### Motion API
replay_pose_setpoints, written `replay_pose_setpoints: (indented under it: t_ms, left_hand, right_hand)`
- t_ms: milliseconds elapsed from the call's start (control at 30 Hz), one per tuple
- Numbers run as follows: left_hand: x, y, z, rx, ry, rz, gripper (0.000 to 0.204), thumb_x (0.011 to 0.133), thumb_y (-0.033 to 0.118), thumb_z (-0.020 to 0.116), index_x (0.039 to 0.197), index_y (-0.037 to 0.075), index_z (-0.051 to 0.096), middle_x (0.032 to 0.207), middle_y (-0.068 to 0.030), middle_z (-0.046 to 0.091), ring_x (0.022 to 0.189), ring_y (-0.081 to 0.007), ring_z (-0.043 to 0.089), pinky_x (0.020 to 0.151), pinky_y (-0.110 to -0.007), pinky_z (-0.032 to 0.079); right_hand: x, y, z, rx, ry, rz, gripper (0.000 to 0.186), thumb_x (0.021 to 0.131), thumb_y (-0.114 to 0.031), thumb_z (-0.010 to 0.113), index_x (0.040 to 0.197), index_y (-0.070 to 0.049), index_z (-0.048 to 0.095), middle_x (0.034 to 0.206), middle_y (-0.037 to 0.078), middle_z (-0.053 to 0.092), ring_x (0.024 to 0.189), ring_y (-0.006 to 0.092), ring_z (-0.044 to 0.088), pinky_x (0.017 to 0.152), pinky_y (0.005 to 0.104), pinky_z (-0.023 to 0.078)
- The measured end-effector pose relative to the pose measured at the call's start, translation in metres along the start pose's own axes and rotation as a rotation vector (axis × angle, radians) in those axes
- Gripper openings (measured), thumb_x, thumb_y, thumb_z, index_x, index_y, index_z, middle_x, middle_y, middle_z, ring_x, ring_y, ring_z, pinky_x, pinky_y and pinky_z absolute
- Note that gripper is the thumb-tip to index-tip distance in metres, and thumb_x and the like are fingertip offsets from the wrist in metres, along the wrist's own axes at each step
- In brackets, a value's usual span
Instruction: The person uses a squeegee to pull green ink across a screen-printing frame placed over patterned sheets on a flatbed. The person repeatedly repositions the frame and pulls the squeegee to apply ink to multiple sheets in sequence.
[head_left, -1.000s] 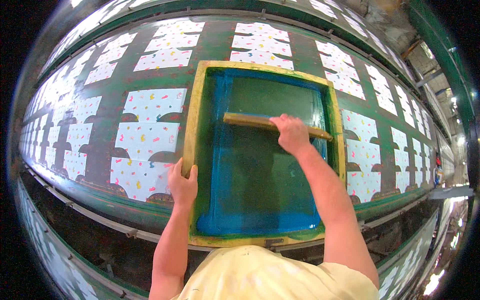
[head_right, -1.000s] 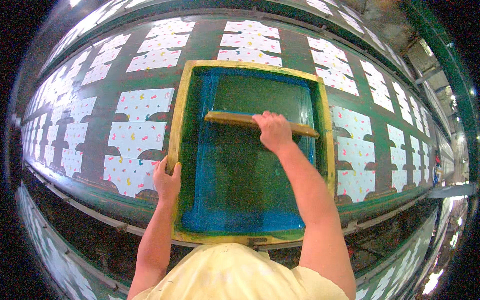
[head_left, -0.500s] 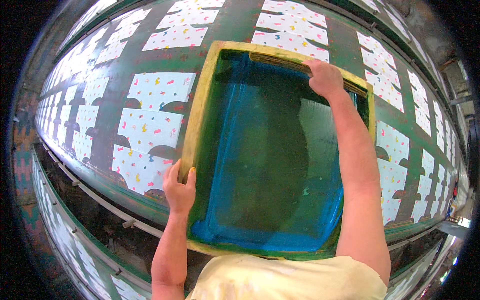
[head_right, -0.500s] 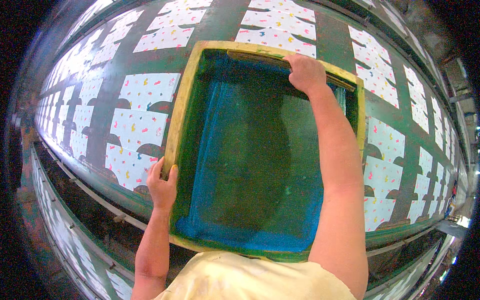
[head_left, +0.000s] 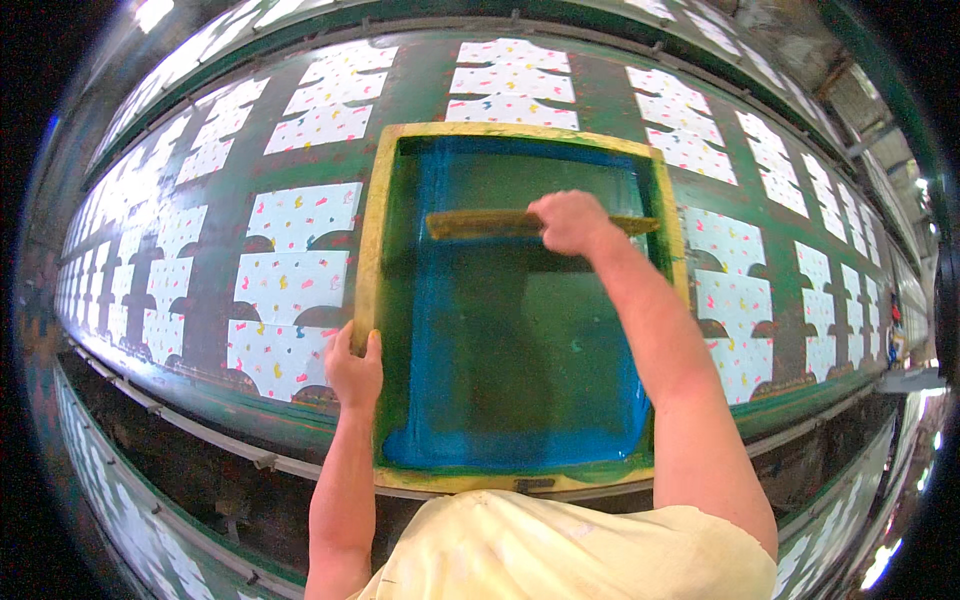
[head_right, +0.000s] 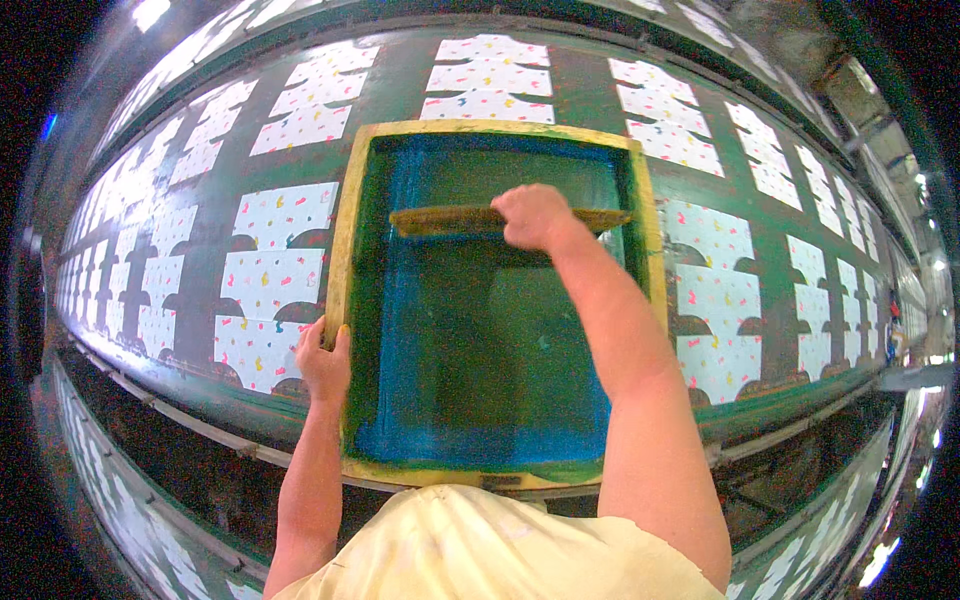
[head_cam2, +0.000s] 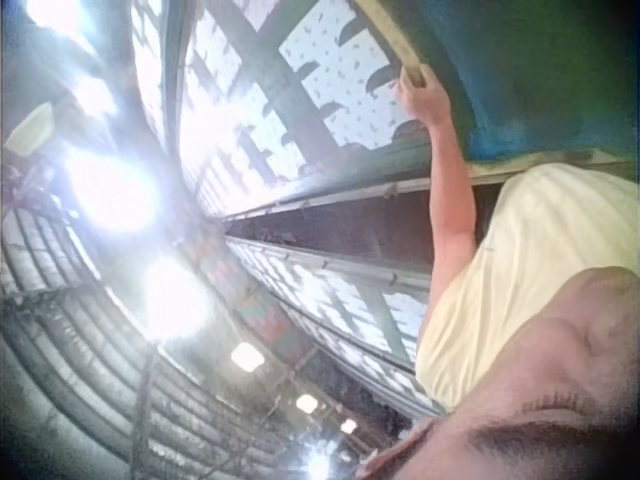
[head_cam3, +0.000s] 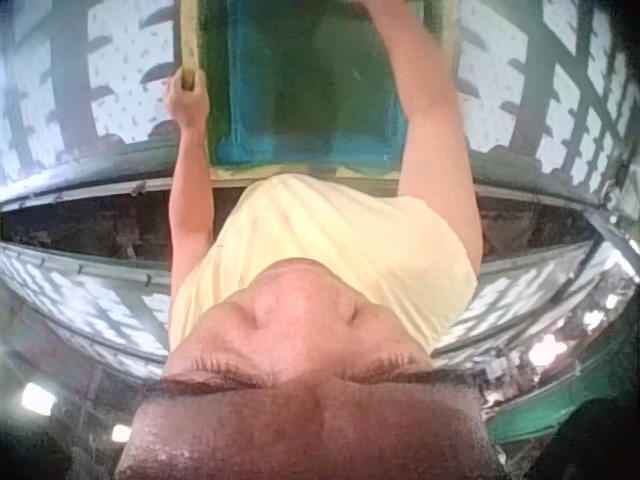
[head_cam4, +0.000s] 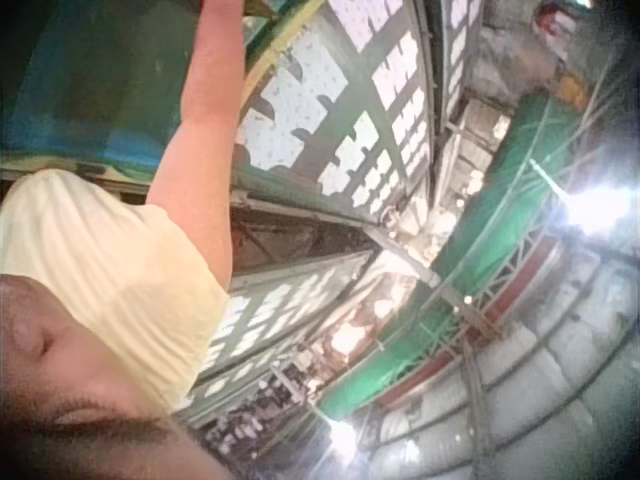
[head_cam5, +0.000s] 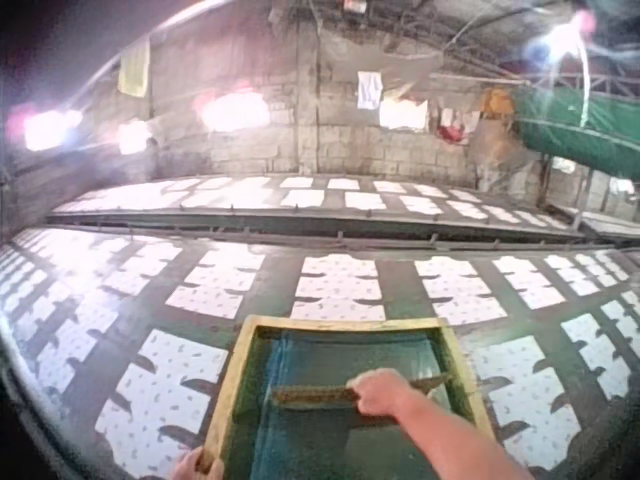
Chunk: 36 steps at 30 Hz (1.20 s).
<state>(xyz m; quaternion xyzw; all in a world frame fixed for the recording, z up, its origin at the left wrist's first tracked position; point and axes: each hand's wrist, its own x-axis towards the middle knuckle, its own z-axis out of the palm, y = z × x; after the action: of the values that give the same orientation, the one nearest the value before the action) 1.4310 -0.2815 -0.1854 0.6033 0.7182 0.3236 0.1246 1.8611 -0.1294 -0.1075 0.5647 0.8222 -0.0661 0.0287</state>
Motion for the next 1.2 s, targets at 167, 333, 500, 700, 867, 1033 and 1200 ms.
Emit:
replay_pose_setpoints:
  t_ms: [167,333,500,700,867,1033,1200]
  left_hand:
    - [-0.001,0.004,-0.006,-0.017,-0.001,0.043,0.046,0.095,0.024,0.083,0.132,-0.002,0.072,0.124,-0.0217,0.074,0.120,-0.0430,0.069,0.105,-0.051,0.055]
    - [0.000,-0.002,-0.006,-0.077,-0.006,0.065,0.048,0.094,0.023,0.081,0.133,-0.003,0.071,0.125,-0.0225,0.073,0.122,-0.0440,0.067,0.107,-0.052,0.054]
    - [0.000,-0.011,0.000,-0.016,-0.019,0.130,0.060,0.092,0.026,0.082,0.141,-0.004,0.065,0.130,-0.0257,0.070,0.125,-0.0456,0.066,0.109,-0.053,0.053]
    - [-0.010,0.004,-0.012,0.116,-0.043,0.076,0.058,0.096,0.034,0.079,0.135,-0.006,0.066,0.129,-0.0276,0.070,0.124,-0.0469,0.066,0.108,-0.054,0.054]
    - [-0.010,0.012,-0.020,0.226,-0.131,-0.009,0.053,0.099,0.043,0.076,0.117,-0.006,0.071,0.126,-0.0290,0.071,0.123,-0.0467,0.068,0.106,-0.055,0.055]
    - [-0.012,0.012,-0.011,0.299,-0.080,-0.025,0.059,0.100,0.051,0.075,0.117,-0.006,0.071,0.122,-0.0286,0.073,0.119,-0.0473,0.070,0.103,-0.056,0.057]
    - [-0.008,0.023,-0.004,0.407,-0.071,-0.044,0.061,0.103,0.055,0.071,0.118,-0.005,0.070,0.123,-0.0283,0.073,0.117,-0.0470,0.072,0.103,-0.058,0.057]
  right_hand:
    - [-0.087,-0.074,0.011,0.058,-0.082,0.075,0.035,0.087,-0.016,0.072,0.121,-0.019,0.082,0.116,0.013,0.081,0.111,0.0367,0.077,0.094,0.0530,0.063]
    - [-0.172,-0.145,0.021,0.132,-0.050,0.071,0.034,0.086,-0.012,0.069,0.118,-0.017,0.081,0.112,0.013,0.079,0.107,0.0367,0.078,0.091,0.0523,0.064]
    - [-0.250,-0.211,0.040,0.190,-0.017,0.118,0.035,0.085,-0.009,0.070,0.117,-0.019,0.081,0.109,0.011,0.078,0.106,0.0351,0.078,0.090,0.0505,0.064]
    - [-0.312,-0.263,0.057,0.101,0.069,0.086,0.037,0.086,-0.017,0.076,0.123,-0.018,0.080,0.113,0.011,0.075,0.110,0.0343,0.074,0.097,0.0482,0.060]
    - [-0.340,-0.278,0.066,0.119,0.123,0.037,0.054,0.086,-0.042,0.087,0.127,-0.010,0.077,0.121,0.014,0.072,0.118,0.0361,0.068,0.102,0.0509,0.056]
    - [-0.358,-0.268,0.073,0.237,0.208,-0.025,0.070,0.088,-0.059,0.084,0.133,-0.006,0.075,0.130,0.017,0.073,0.123,0.0387,0.068,0.109,0.0528,0.054]
    - [-0.401,-0.210,0.078,0.486,0.383,-0.094,0.047,0.095,-0.045,0.083,0.125,-0.009,0.079,0.130,0.014,0.076,0.122,0.0361,0.070,0.110,0.0529,0.054]
